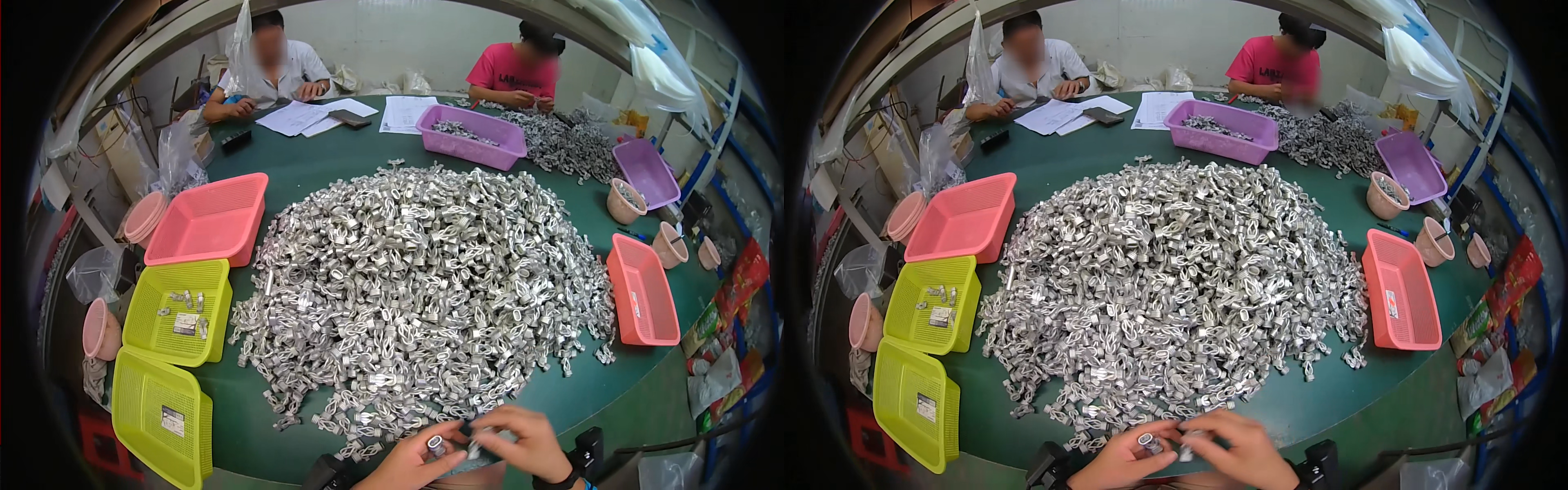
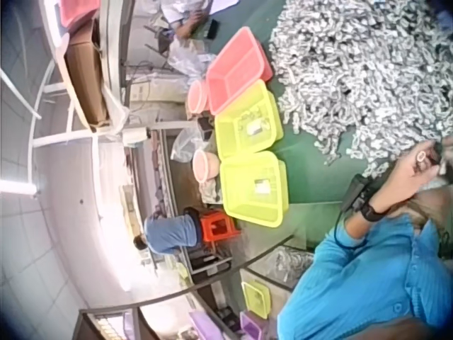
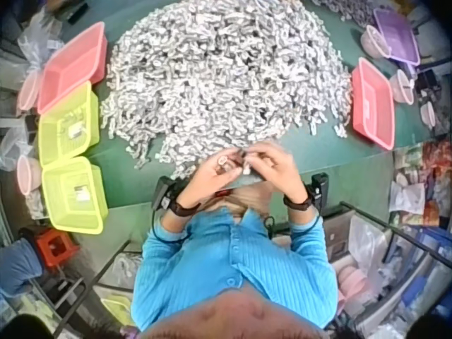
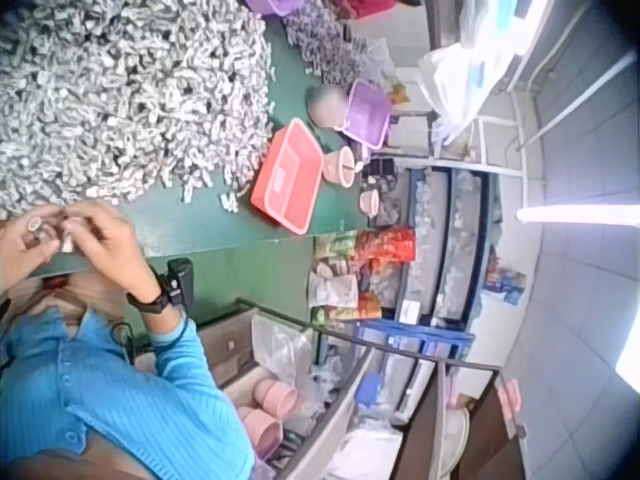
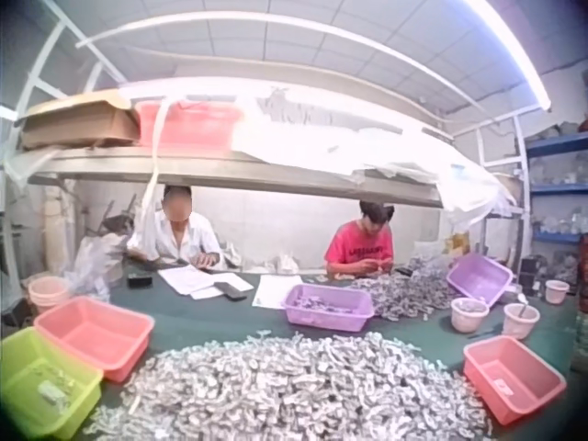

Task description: Sorting metal hardware components from a large pile into plastic trays and marking specific parts with a red pen.

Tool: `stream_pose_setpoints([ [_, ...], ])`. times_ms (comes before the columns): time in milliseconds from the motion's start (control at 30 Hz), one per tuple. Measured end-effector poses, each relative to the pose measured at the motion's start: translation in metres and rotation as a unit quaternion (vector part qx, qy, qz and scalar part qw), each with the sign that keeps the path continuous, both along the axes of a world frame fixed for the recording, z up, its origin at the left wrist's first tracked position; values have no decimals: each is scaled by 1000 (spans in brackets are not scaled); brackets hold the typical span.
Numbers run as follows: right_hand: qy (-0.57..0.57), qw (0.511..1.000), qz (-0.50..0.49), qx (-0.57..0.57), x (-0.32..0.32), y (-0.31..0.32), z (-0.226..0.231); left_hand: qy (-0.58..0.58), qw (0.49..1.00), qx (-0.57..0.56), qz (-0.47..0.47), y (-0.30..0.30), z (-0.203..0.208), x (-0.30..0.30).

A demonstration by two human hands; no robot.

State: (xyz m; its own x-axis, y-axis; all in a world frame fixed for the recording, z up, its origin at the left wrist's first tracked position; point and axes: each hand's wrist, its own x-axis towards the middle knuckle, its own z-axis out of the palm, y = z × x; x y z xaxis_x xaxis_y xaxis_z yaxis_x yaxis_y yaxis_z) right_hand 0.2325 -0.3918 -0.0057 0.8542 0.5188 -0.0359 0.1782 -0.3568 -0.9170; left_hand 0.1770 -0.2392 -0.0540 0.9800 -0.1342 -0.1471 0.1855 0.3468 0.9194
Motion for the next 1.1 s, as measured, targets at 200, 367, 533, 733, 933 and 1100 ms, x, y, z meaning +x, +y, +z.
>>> stream_pose_setpoints([
  [200, 90, 991, 46, 82, -3, 10, -6, 73, 993, -40, -89, 7, 7, 1],
  [367, -145, 984, -100, -28, 18, -4, -31, 49, 997, -6, -59, 6, 4, -2],
  [533, -316, 915, -121, -221, 30, -13, -43, 111, 990, -13, -82, 9, -1, -4],
  [733, -338, 920, -90, -175, 34, 18, -39, 82, 993, -61, -67, 4, 5, -6],
  [933, -319, 932, -44, -167, 27, 13, -40, 94, 993, -28, -60, 8, 7, -7],
  [1100, -295, 935, -37, -193, 26, 20, -42, 70, 996, 9, -46, 5, 5, -8],
])
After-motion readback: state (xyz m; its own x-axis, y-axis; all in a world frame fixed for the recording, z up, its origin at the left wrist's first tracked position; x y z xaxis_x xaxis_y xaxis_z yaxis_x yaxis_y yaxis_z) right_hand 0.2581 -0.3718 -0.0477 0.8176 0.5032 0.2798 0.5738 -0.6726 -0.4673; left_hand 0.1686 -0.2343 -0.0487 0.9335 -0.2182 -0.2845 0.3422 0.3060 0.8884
